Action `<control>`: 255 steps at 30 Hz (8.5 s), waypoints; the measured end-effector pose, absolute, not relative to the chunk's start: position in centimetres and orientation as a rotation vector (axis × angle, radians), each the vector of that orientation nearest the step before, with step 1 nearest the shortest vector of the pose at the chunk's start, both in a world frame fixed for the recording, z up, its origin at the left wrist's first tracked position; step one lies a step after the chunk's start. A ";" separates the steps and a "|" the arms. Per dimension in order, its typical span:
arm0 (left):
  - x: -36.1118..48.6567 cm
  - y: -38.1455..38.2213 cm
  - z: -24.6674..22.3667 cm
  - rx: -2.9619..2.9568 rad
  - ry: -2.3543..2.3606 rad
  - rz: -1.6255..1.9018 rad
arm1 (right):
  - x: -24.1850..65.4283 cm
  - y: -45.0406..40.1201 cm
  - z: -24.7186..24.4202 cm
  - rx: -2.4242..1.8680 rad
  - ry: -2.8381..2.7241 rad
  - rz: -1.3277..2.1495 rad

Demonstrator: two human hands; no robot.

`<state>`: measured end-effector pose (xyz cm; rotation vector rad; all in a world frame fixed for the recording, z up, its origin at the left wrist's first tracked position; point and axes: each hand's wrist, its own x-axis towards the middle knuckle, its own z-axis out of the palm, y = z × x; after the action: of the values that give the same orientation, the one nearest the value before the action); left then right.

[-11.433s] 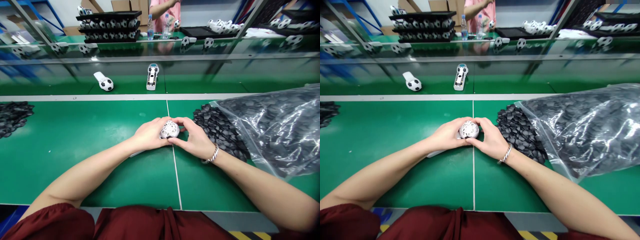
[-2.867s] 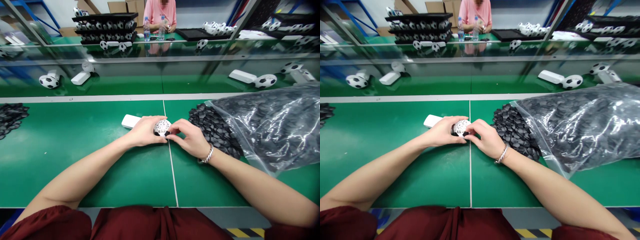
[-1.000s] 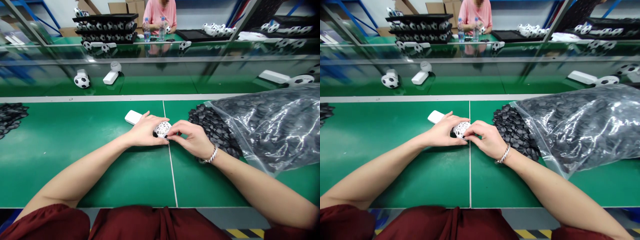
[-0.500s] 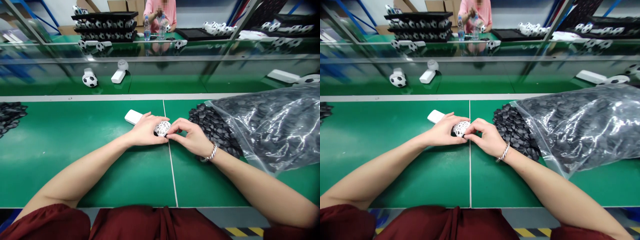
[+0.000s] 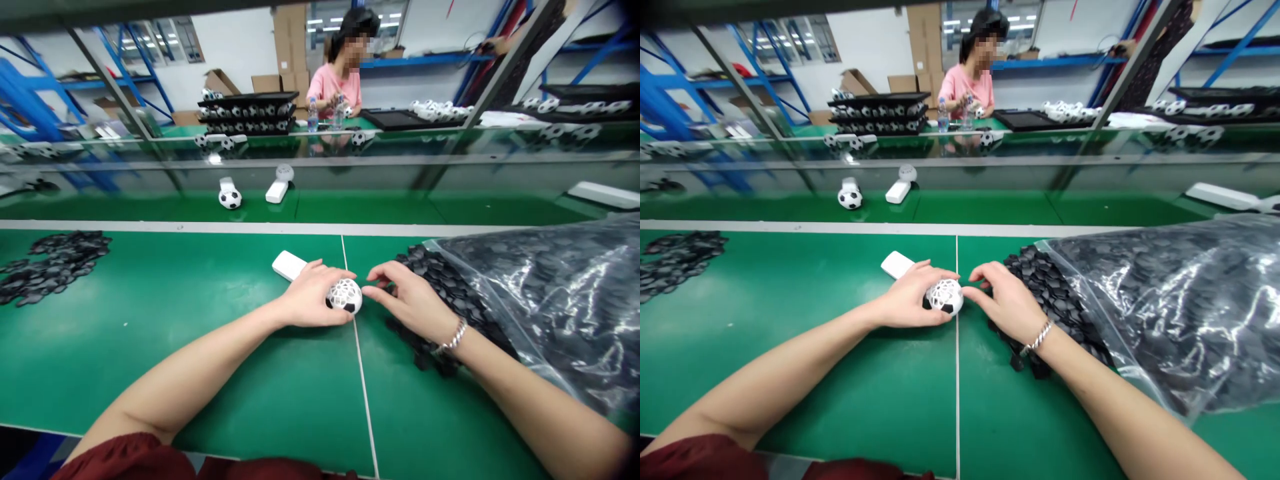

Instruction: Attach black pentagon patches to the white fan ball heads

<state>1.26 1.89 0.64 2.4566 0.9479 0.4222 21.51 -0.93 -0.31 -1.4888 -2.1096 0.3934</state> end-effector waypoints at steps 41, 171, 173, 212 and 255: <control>4.5 23.6 0.7 2.066 1.890 0.502 | 22.7 -0.5 -0.7 -1.711 -2.337 0.116; 1.1 0.6 0.2 2.048 1.038 0.634 | 19.7 -1.3 -1.0 -1.130 -2.000 0.753; 1.3 0.4 0.1 2.054 1.049 0.669 | 19.6 -1.1 -1.1 -1.105 -2.001 0.757; 3.9 16.2 1.9 2.135 1.355 0.942 | 23.1 -0.4 -1.3 -1.753 -2.318 -0.110; 1.1 2.9 -0.1 2.286 1.260 0.344 | 21.4 -1.0 -0.5 -1.129 -2.119 0.290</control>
<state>1.09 2.87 -0.10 2.2861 1.2604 0.3444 21.39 -1.05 -0.53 -1.1291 -2.1189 0.2904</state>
